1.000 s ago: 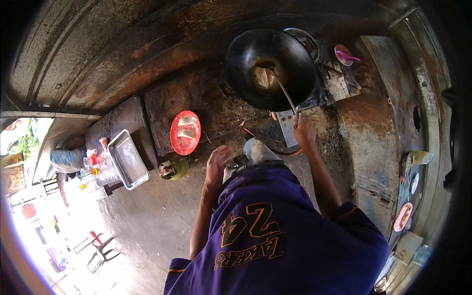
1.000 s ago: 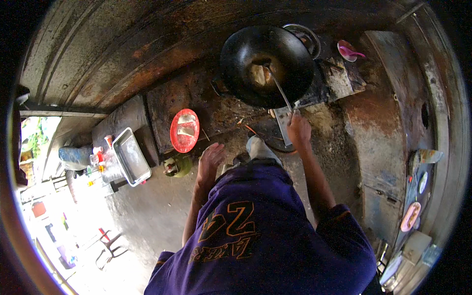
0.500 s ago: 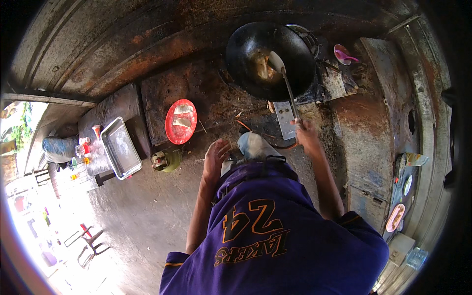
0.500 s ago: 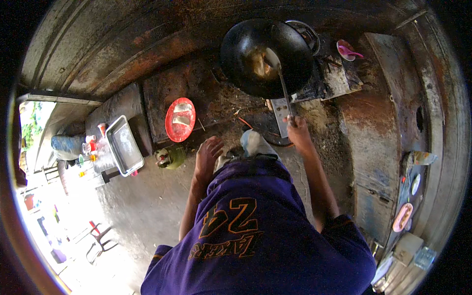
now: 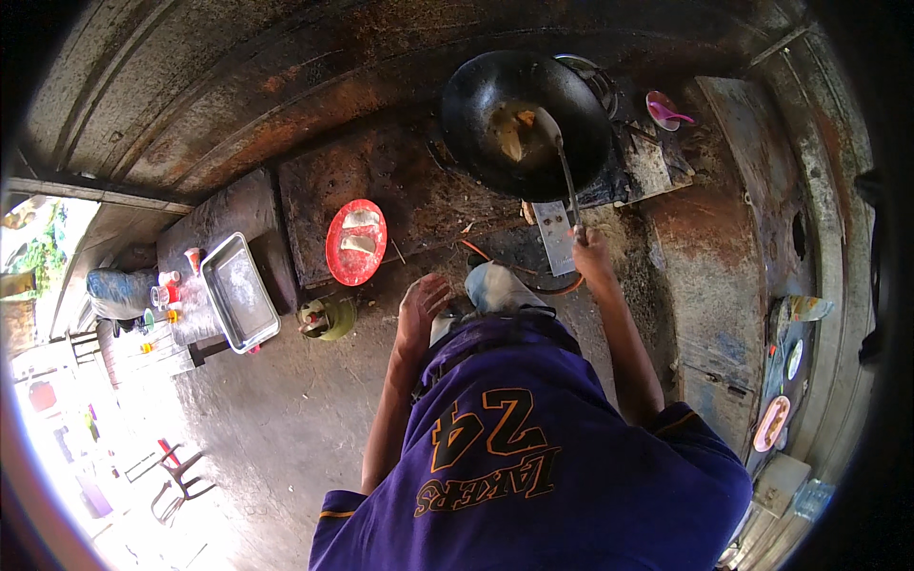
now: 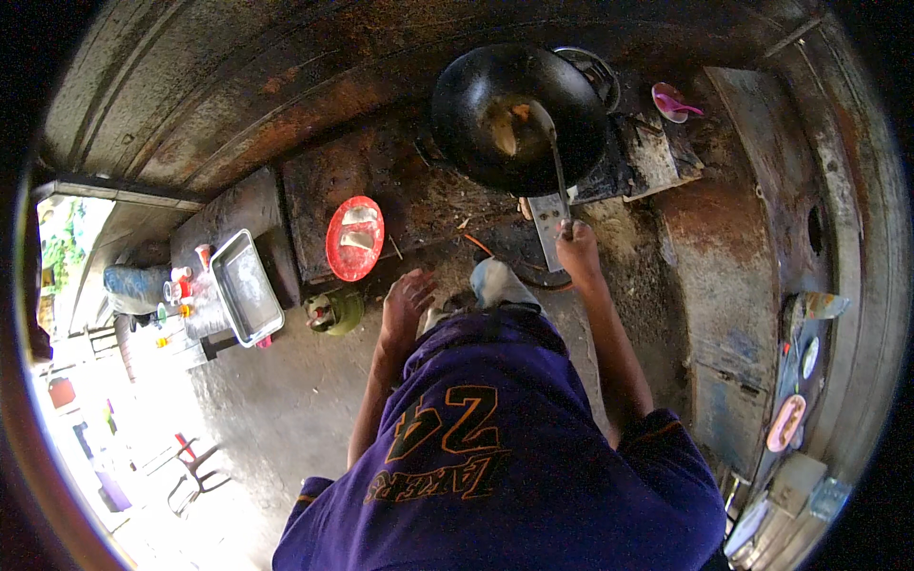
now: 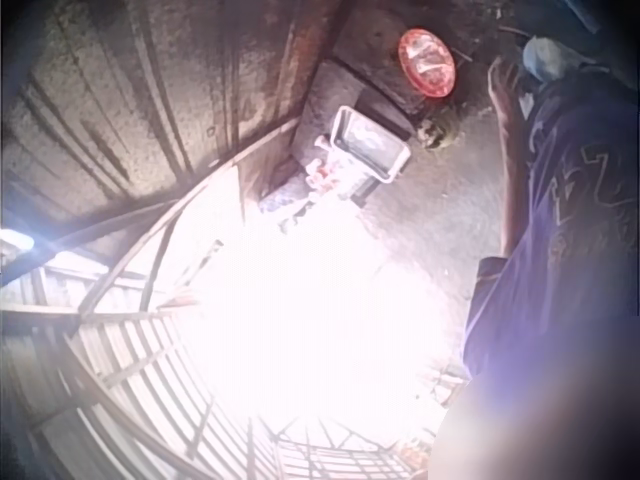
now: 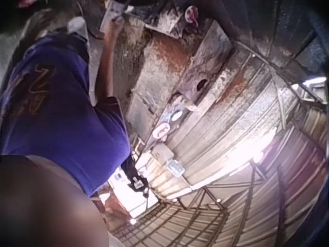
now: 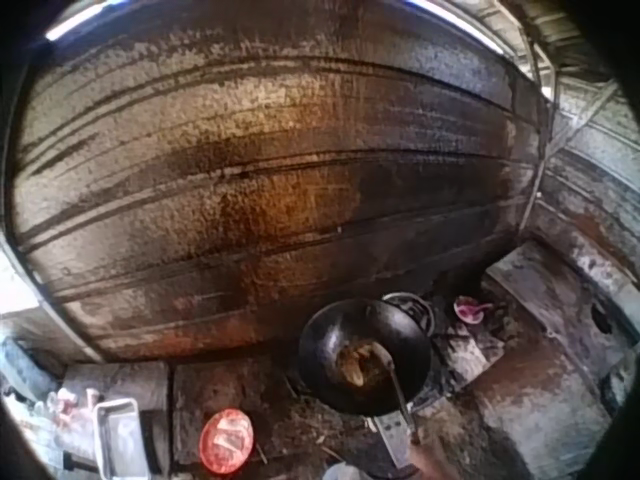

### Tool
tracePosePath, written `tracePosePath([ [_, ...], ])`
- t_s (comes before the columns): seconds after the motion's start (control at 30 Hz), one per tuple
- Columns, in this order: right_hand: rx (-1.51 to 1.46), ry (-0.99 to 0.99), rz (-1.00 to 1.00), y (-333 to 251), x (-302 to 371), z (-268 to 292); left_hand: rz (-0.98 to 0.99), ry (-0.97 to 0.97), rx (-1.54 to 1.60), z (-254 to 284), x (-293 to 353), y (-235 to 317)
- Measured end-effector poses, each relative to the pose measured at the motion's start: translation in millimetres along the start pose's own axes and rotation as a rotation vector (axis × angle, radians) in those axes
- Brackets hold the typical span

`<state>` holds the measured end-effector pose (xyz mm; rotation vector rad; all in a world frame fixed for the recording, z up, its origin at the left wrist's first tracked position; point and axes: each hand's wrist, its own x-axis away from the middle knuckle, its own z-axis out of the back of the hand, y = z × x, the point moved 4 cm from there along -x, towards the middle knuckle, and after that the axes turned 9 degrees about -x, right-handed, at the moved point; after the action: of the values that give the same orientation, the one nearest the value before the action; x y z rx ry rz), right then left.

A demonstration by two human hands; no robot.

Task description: The person flattens dough, places a filling on it, folds it into a triangular packet, and drops it into a wok of hot oil. The person repeats this process multiple times.

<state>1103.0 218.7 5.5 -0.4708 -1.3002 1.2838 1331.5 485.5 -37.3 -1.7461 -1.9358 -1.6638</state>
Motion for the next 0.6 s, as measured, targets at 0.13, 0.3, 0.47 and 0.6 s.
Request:
tracePosePath([
  [0.13, 0.049, 0.031, 0.013, -0.6, -15.6, 18.4, -0.016, -0.006, -0.012, 3.9, 1.6, 1.4],
  [0.3, 0.183, 0.122, 0.093, 0.1, -43.8, 44.6, 0.001, 0.011, -0.03, 6.4, 0.9, 2.6],
  [0.47, -0.119, -0.186, -0.15, 1.4, -50.5, 55.7, 0.002, 0.023, -0.038, 6.4, -2.3, 4.0],
  [0.6, -0.382, -0.3, -0.404, -0.3, -45.6, 40.3, -0.005, 0.019, -0.033, 4.7, -6.1, 3.7],
])
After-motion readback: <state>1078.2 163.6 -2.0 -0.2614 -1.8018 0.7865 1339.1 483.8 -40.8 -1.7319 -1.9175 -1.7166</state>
